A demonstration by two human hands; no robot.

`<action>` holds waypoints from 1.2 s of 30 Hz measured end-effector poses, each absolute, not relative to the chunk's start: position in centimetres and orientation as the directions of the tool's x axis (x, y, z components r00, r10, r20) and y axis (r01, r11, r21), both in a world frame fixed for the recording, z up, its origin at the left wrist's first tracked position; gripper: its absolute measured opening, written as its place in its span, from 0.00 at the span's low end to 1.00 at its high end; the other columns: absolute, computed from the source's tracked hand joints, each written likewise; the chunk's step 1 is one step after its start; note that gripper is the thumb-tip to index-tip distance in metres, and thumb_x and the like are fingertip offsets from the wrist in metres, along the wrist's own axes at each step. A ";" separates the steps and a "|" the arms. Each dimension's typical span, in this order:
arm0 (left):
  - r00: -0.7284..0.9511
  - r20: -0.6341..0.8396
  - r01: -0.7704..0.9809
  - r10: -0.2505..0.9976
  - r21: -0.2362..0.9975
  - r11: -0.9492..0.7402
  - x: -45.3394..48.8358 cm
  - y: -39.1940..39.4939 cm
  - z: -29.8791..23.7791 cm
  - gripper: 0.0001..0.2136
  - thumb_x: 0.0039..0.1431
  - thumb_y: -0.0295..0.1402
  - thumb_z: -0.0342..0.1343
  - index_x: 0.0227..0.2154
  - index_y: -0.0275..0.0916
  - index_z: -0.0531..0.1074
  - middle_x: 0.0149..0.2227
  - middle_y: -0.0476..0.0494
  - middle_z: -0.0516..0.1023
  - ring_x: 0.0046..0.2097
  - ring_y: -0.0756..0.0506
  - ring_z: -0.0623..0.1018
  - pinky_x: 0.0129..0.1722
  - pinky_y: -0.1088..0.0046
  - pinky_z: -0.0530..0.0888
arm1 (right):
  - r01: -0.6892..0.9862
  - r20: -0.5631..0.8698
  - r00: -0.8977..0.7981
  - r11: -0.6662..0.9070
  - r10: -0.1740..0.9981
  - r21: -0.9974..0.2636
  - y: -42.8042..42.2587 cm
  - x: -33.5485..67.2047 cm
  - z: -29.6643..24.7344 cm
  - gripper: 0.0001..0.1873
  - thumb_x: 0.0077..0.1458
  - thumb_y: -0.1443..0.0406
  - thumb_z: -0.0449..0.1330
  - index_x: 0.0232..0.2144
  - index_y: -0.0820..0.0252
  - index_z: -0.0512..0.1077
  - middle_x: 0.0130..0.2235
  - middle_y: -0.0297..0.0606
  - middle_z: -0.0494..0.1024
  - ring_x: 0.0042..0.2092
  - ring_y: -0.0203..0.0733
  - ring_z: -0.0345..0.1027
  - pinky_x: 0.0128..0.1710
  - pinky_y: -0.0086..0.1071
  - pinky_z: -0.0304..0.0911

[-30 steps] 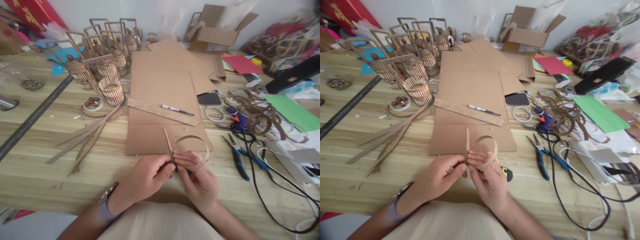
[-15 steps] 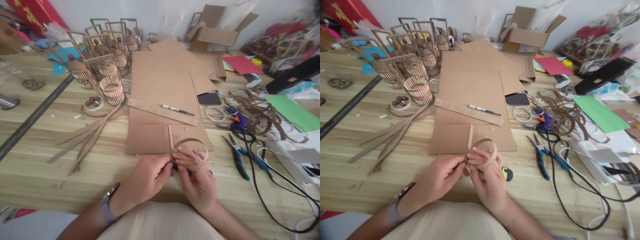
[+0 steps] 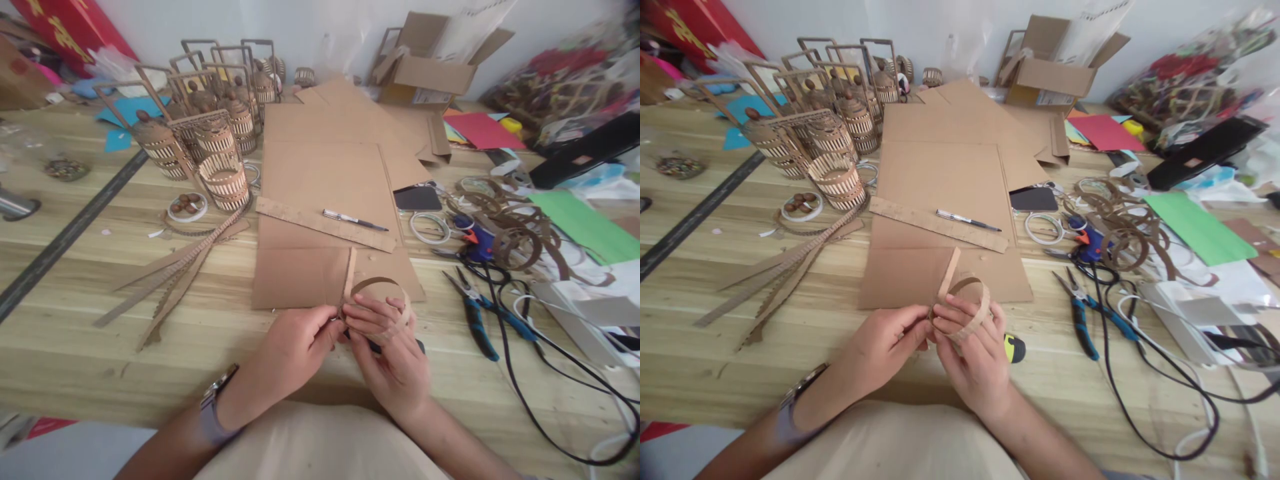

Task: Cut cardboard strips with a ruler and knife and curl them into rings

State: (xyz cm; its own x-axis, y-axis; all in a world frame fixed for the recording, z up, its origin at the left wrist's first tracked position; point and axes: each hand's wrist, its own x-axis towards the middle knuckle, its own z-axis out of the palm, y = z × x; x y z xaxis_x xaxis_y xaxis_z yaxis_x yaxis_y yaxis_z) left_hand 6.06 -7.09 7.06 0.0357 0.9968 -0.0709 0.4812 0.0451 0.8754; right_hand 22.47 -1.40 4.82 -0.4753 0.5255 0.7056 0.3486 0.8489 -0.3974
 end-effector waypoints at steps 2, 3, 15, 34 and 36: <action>0.018 -0.054 0.491 0.998 0.870 0.038 6.1 -7.1 7.0 0.14 0.68 0.33 0.46 0.25 0.39 0.65 0.22 0.52 0.71 0.24 0.51 0.69 0.25 0.78 0.61 | 0.365 0.696 -0.483 0.845 0.531 -0.392 -1.4 22.4 4.8 0.09 0.56 0.71 0.62 0.39 0.53 0.72 0.40 0.37 0.84 0.46 0.47 0.77 0.53 0.45 0.60; 0.012 -0.043 0.495 0.999 0.868 0.032 6.2 -7.1 7.0 0.14 0.68 0.33 0.46 0.25 0.39 0.64 0.22 0.52 0.71 0.24 0.52 0.69 0.25 0.78 0.61 | 0.368 0.689 -0.489 0.842 0.536 -0.394 -1.4 22.4 4.8 0.10 0.56 0.71 0.62 0.40 0.53 0.72 0.40 0.37 0.84 0.47 0.47 0.77 0.53 0.45 0.60; 0.071 0.009 0.394 0.997 0.918 -0.036 5.9 -7.3 7.2 0.14 0.66 0.30 0.46 0.26 0.37 0.72 0.24 0.50 0.74 0.27 0.52 0.74 0.28 0.80 0.66 | 0.359 0.648 -0.467 0.798 0.602 -0.483 -1.7 22.6 5.1 0.09 0.59 0.73 0.57 0.38 0.53 0.69 0.37 0.33 0.83 0.44 0.44 0.78 0.52 0.42 0.60; 0.020 -0.017 0.494 1.000 0.870 0.005 6.2 -7.4 7.0 0.14 0.66 0.31 0.47 0.24 0.38 0.66 0.23 0.51 0.74 0.26 0.51 0.73 0.27 0.78 0.64 | 0.355 0.696 -0.478 0.843 0.536 -0.405 -1.6 22.3 5.0 0.09 0.58 0.73 0.59 0.38 0.54 0.71 0.38 0.34 0.84 0.42 0.43 0.79 0.54 0.41 0.57; 0.052 0.008 0.457 0.999 0.889 -0.031 6.1 -7.4 7.2 0.13 0.65 0.30 0.47 0.24 0.38 0.68 0.23 0.51 0.74 0.26 0.52 0.72 0.27 0.79 0.64 | 0.352 0.678 -0.471 0.825 0.564 -0.442 -1.6 22.4 5.0 0.09 0.59 0.73 0.58 0.38 0.54 0.70 0.37 0.33 0.84 0.42 0.42 0.79 0.53 0.40 0.58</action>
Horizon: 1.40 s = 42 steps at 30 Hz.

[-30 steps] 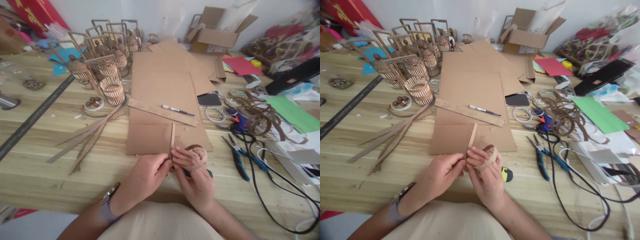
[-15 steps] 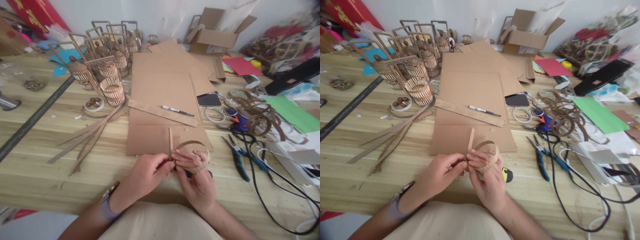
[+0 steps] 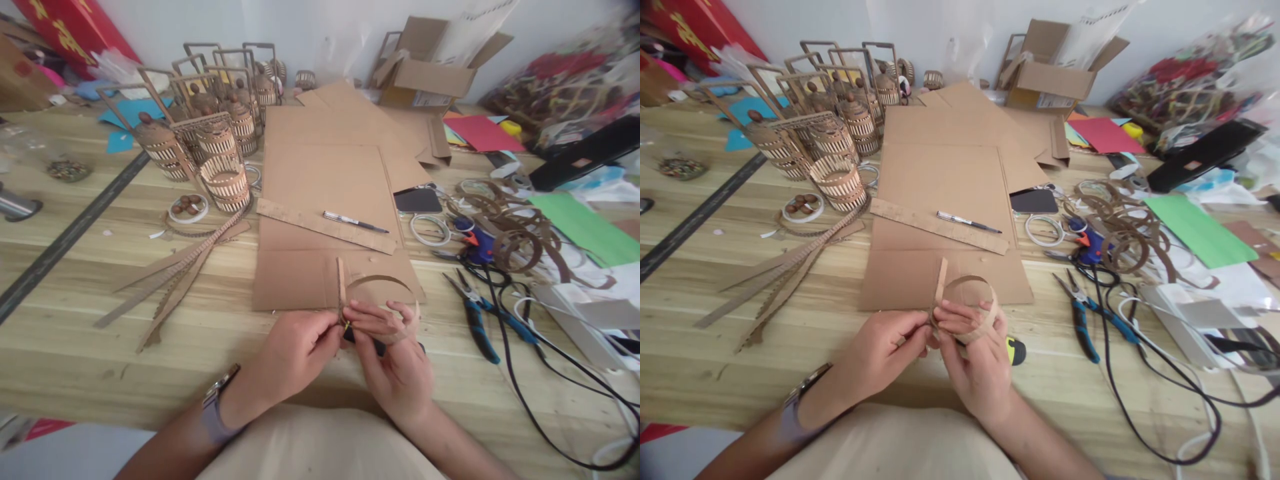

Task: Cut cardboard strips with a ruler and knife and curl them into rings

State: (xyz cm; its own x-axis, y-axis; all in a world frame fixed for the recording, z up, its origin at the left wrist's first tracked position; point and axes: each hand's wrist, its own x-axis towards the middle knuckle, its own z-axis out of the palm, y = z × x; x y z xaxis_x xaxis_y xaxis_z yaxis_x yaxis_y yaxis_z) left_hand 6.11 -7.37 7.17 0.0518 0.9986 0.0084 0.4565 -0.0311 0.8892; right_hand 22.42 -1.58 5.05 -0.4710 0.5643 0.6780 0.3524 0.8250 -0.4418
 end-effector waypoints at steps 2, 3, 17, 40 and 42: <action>0.078 0.004 0.405 0.997 0.914 -0.035 6.0 -7.3 7.3 0.13 0.65 0.29 0.47 0.25 0.38 0.70 0.24 0.51 0.74 0.27 0.52 0.73 0.28 0.80 0.65 | 0.349 0.657 -0.469 0.807 0.591 -0.477 -1.5 22.6 5.0 0.09 0.59 0.73 0.57 0.38 0.54 0.69 0.36 0.33 0.83 0.42 0.42 0.79 0.52 0.40 0.59; 0.082 -0.008 0.379 0.997 0.925 -0.024 6.0 -7.3 7.4 0.13 0.65 0.30 0.46 0.26 0.38 0.70 0.24 0.50 0.75 0.27 0.52 0.73 0.28 0.80 0.65 | 0.345 0.651 -0.466 0.801 0.599 -0.490 -1.5 22.6 5.0 0.09 0.59 0.73 0.56 0.38 0.54 0.69 0.35 0.33 0.83 0.42 0.42 0.78 0.53 0.40 0.59; 0.021 -0.068 0.521 0.997 0.852 0.047 6.2 -7.5 6.9 0.14 0.68 0.35 0.45 0.26 0.39 0.65 0.23 0.51 0.72 0.25 0.51 0.70 0.26 0.77 0.61 | 0.328 0.703 -0.497 0.860 0.509 -0.391 -1.3 22.3 4.8 0.07 0.59 0.72 0.59 0.38 0.55 0.69 0.38 0.36 0.84 0.44 0.43 0.78 0.53 0.42 0.57; -0.009 -0.119 0.567 0.993 0.817 0.103 6.3 -7.6 7.9 0.12 0.65 0.34 0.48 0.26 0.39 0.67 0.23 0.50 0.73 0.25 0.50 0.71 0.25 0.75 0.59 | 0.320 0.720 -0.503 0.877 0.478 -0.359 -1.5 22.2 4.7 0.08 0.60 0.73 0.56 0.38 0.55 0.69 0.37 0.34 0.84 0.41 0.40 0.79 0.51 0.40 0.58; -0.008 -0.112 0.612 0.994 0.786 0.093 6.2 -7.6 7.9 0.11 0.65 0.32 0.47 0.25 0.39 0.65 0.22 0.50 0.72 0.24 0.50 0.70 0.25 0.75 0.57 | 0.330 0.711 -0.513 0.875 0.481 -0.354 -1.6 22.1 4.6 0.08 0.60 0.73 0.56 0.38 0.55 0.69 0.37 0.35 0.84 0.42 0.40 0.79 0.51 0.40 0.58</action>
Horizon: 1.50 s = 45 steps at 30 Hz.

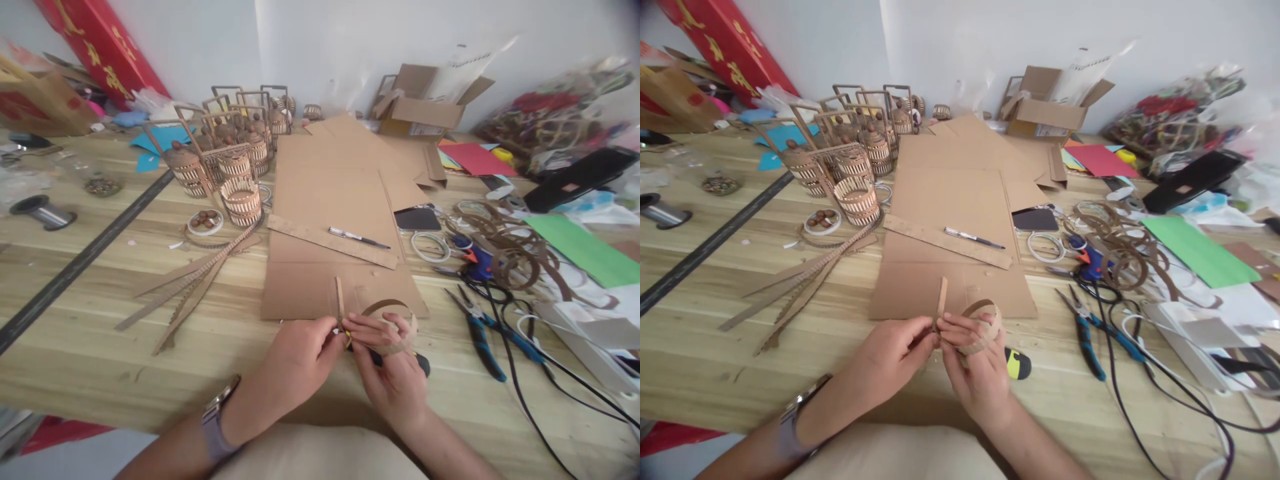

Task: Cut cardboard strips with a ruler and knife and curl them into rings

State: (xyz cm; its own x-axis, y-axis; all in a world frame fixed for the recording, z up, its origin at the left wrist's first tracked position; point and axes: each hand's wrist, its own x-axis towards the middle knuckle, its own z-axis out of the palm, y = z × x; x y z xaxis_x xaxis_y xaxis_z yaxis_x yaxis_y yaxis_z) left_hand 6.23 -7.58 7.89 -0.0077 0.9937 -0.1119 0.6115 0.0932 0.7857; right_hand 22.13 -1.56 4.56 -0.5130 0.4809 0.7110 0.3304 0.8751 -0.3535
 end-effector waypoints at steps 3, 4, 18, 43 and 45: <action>0.014 -0.096 0.589 0.995 0.805 0.070 6.0 -7.5 7.9 0.12 0.66 0.32 0.45 0.25 0.40 0.62 0.23 0.48 0.74 0.24 0.50 0.71 0.25 0.75 0.59 | 0.333 0.710 -0.499 0.866 0.497 -0.372 -1.6 22.1 4.4 0.09 0.60 0.74 0.56 0.39 0.55 0.68 0.38 0.36 0.84 0.43 0.41 0.78 0.52 0.40 0.57; 0.022 -0.093 0.565 0.995 0.822 0.064 5.9 -7.5 8.0 0.13 0.66 0.33 0.44 0.24 0.40 0.62 0.23 0.48 0.74 0.24 0.50 0.72 0.25 0.76 0.60 | 0.329 0.710 -0.493 0.863 0.502 -0.382 -1.6 22.1 4.3 0.09 0.59 0.74 0.56 0.39 0.55 0.68 0.38 0.36 0.84 0.43 0.41 0.78 0.53 0.40 0.57; -0.002 -0.148 0.423 0.989 0.896 0.135 5.6 -6.6 7.1 0.12 0.65 0.34 0.46 0.27 0.39 0.68 0.24 0.49 0.77 0.26 0.49 0.76 0.27 0.78 0.65 | 0.350 0.692 -0.472 0.837 0.546 -0.422 -1.1 21.7 3.9 0.08 0.58 0.70 0.61 0.39 0.54 0.70 0.39 0.37 0.83 0.43 0.45 0.79 0.52 0.42 0.60; 0.031 -0.109 0.426 0.994 0.900 0.086 5.5 -6.6 6.6 0.14 0.67 0.35 0.46 0.28 0.39 0.69 0.26 0.48 0.77 0.27 0.50 0.75 0.27 0.77 0.64 | 0.329 0.678 -0.494 0.839 0.544 -0.434 -1.0 21.8 4.1 0.08 0.58 0.70 0.60 0.40 0.55 0.71 0.41 0.38 0.83 0.43 0.43 0.78 0.51 0.42 0.63; 0.016 -0.104 0.429 0.994 0.899 0.088 5.6 -6.7 6.5 0.13 0.67 0.36 0.46 0.28 0.39 0.69 0.26 0.48 0.78 0.28 0.50 0.75 0.28 0.77 0.64 | 0.335 0.684 -0.488 0.840 0.543 -0.428 -1.0 21.9 4.0 0.09 0.59 0.70 0.60 0.42 0.54 0.71 0.41 0.38 0.83 0.43 0.43 0.79 0.50 0.42 0.64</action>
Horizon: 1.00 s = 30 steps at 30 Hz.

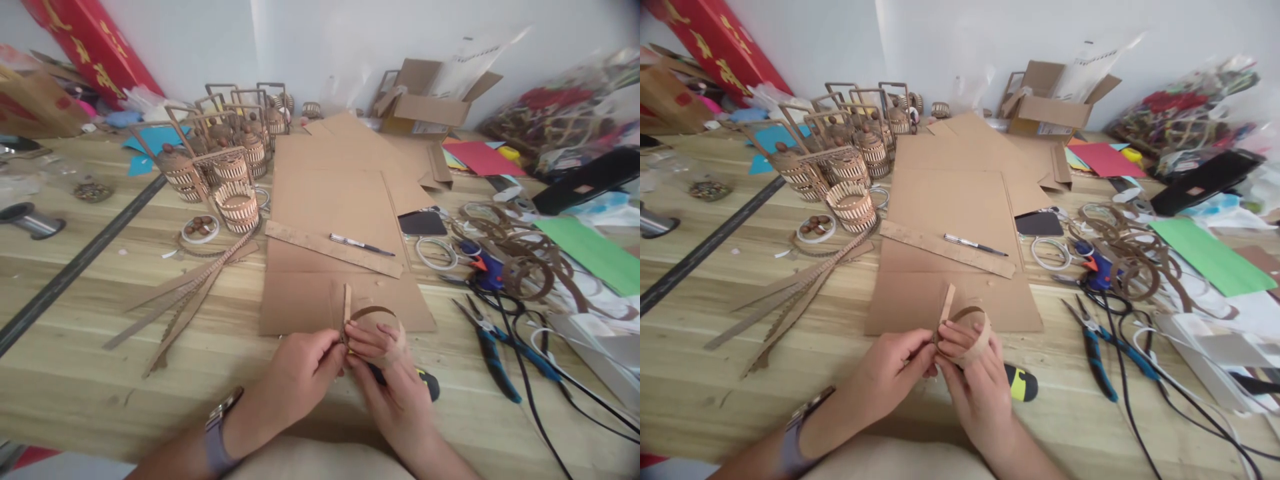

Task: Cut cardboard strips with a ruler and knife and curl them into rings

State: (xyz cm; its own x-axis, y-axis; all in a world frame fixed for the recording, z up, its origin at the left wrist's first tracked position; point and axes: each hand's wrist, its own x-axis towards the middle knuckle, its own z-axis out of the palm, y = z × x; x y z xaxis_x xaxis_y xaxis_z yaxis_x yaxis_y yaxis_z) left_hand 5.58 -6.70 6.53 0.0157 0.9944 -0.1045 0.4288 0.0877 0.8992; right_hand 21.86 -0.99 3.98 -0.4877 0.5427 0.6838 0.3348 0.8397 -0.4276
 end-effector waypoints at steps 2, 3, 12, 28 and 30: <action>0.012 -0.103 0.433 0.995 0.897 0.088 5.7 -6.8 6.5 0.13 0.67 0.36 0.46 0.28 0.39 0.69 0.27 0.48 0.78 0.28 0.49 0.75 0.28 0.77 0.64 | 0.335 0.688 -0.487 0.842 0.538 -0.422 -1.1 21.9 3.9 0.12 0.58 0.72 0.59 0.43 0.53 0.72 0.41 0.36 0.84 0.42 0.43 0.79 0.51 0.42 0.64; 0.007 -0.105 0.440 0.994 0.894 0.091 5.8 -6.9 6.5 0.12 0.66 0.35 0.47 0.27 0.39 0.69 0.26 0.48 0.78 0.27 0.49 0.75 0.27 0.77 0.64 | 0.337 0.687 -0.489 0.843 0.537 -0.420 -1.1 21.9 3.9 0.12 0.58 0.72 0.59 0.43 0.53 0.72 0.41 0.36 0.84 0.42 0.43 0.79 0.52 0.42 0.64; 0.056 -0.109 0.334 0.993 0.939 0.084 5.6 -7.2 6.8 0.13 0.65 0.32 0.46 0.27 0.37 0.71 0.25 0.47 0.79 0.27 0.50 0.77 0.27 0.79 0.67 | 0.366 0.623 -0.439 0.762 0.648 -0.535 -1.3 22.0 4.0 0.08 0.62 0.68 0.56 0.42 0.52 0.72 0.38 0.35 0.84 0.42 0.44 0.79 0.49 0.41 0.67; 0.023 -0.155 0.509 0.988 0.852 0.122 5.7 -6.8 6.9 0.13 0.67 0.34 0.45 0.26 0.39 0.66 0.25 0.46 0.78 0.27 0.48 0.77 0.27 0.77 0.65 | 0.384 0.682 -0.480 0.831 0.552 -0.402 -1.2 21.6 3.9 0.06 0.62 0.68 0.56 0.41 0.54 0.71 0.40 0.36 0.84 0.42 0.43 0.79 0.49 0.42 0.64; 0.015 -0.137 0.527 0.990 0.843 0.109 5.8 -6.8 6.9 0.13 0.66 0.34 0.45 0.26 0.40 0.65 0.25 0.46 0.77 0.27 0.47 0.77 0.26 0.76 0.64 | 0.387 0.694 -0.487 0.843 0.531 -0.373 -1.2 21.6 3.9 0.07 0.62 0.69 0.57 0.42 0.53 0.71 0.40 0.35 0.84 0.41 0.43 0.79 0.50 0.43 0.63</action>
